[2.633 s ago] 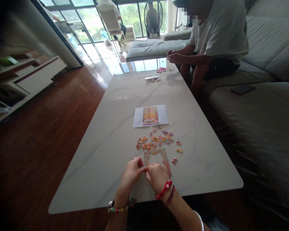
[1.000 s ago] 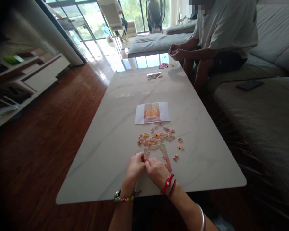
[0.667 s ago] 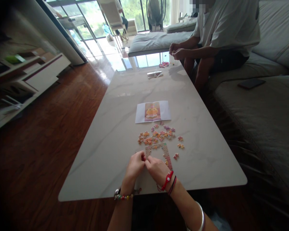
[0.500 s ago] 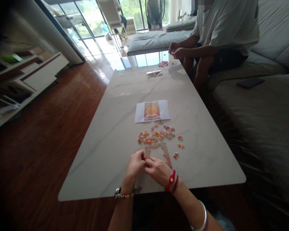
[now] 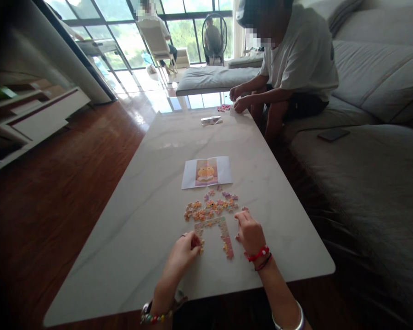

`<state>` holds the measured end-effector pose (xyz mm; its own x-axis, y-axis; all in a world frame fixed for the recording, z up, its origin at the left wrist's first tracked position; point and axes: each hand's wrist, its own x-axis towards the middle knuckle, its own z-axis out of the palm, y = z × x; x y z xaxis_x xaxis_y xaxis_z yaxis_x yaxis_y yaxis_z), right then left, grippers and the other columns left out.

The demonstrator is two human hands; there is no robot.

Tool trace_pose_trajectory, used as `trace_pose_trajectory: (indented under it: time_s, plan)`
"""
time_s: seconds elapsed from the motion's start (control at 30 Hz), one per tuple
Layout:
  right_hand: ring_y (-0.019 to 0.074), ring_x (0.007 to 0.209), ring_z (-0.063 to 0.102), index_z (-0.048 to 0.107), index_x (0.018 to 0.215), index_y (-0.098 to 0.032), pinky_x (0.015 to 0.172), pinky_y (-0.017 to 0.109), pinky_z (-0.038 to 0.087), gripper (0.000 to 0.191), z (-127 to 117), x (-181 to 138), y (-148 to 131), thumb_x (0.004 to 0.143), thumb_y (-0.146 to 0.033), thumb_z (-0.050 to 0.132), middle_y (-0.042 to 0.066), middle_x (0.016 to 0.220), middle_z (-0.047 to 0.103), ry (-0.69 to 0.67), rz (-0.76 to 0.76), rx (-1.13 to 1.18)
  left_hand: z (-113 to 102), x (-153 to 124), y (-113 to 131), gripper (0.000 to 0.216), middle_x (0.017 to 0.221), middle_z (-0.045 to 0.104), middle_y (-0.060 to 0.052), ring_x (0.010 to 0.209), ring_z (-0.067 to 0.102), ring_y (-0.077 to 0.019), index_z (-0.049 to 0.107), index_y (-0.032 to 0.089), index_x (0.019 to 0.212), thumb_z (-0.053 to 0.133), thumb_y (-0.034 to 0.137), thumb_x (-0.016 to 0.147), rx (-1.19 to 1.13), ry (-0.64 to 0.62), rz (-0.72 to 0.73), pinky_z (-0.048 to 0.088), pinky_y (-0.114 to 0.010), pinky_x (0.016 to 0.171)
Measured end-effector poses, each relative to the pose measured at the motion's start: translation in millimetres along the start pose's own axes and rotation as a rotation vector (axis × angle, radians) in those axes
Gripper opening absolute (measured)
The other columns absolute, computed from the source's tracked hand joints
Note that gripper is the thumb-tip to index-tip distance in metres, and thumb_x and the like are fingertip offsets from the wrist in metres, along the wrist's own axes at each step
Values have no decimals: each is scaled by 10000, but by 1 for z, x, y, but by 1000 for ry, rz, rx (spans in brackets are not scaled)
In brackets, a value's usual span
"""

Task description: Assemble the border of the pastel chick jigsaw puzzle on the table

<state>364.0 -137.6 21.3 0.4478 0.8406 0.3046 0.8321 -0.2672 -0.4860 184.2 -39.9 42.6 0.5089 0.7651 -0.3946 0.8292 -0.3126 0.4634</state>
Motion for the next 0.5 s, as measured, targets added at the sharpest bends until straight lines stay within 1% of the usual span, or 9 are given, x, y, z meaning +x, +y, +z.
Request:
trace_pose_trajectory:
  time_s: [0.13,0.23,0.3,0.37,0.43,0.5]
  plan:
    - [188,824,546,587,755,-184,731,304,420,170,-1,1,3,747,-80,453,46,775,622,-138,-9,-28,-2,-3,7,103,780,562,-37,706,514,-129,515,180,712,424,131,704,11,2,-1,370,-234,655]
    - [196,853,541,605,743,-199,765,324,413,121,-8,5,4,736,-126,509,33,748,635,-173,4,34,-3,-3,8,81,774,563,-40,707,517,-137,512,175,723,432,177,729,10,22,6,376,-245,660]
    - [187,841,549,612,770,-200,759,321,423,98,-17,8,11,747,-178,518,38,777,642,-147,15,98,-4,-3,7,80,792,557,-42,714,518,-141,514,172,769,455,213,734,-3,49,20,382,-247,661]
    - [178,829,560,612,805,-195,751,315,434,112,-25,11,23,757,-219,513,47,827,643,-81,39,142,-6,-3,7,131,831,543,-42,733,519,-143,516,175,838,493,220,717,-12,74,46,389,-247,674]
    - [172,792,570,609,818,-187,726,309,444,132,-32,11,36,764,-235,499,51,837,639,-3,107,138,-8,-2,6,203,863,526,-35,751,519,-142,519,188,888,533,195,686,-18,67,74,394,-246,697]
    - [168,736,571,608,822,-176,691,304,452,146,-33,10,47,765,-233,486,53,811,630,37,192,99,-8,-2,6,246,869,511,-24,760,520,-139,528,203,898,560,169,657,-22,44,85,396,-247,715]
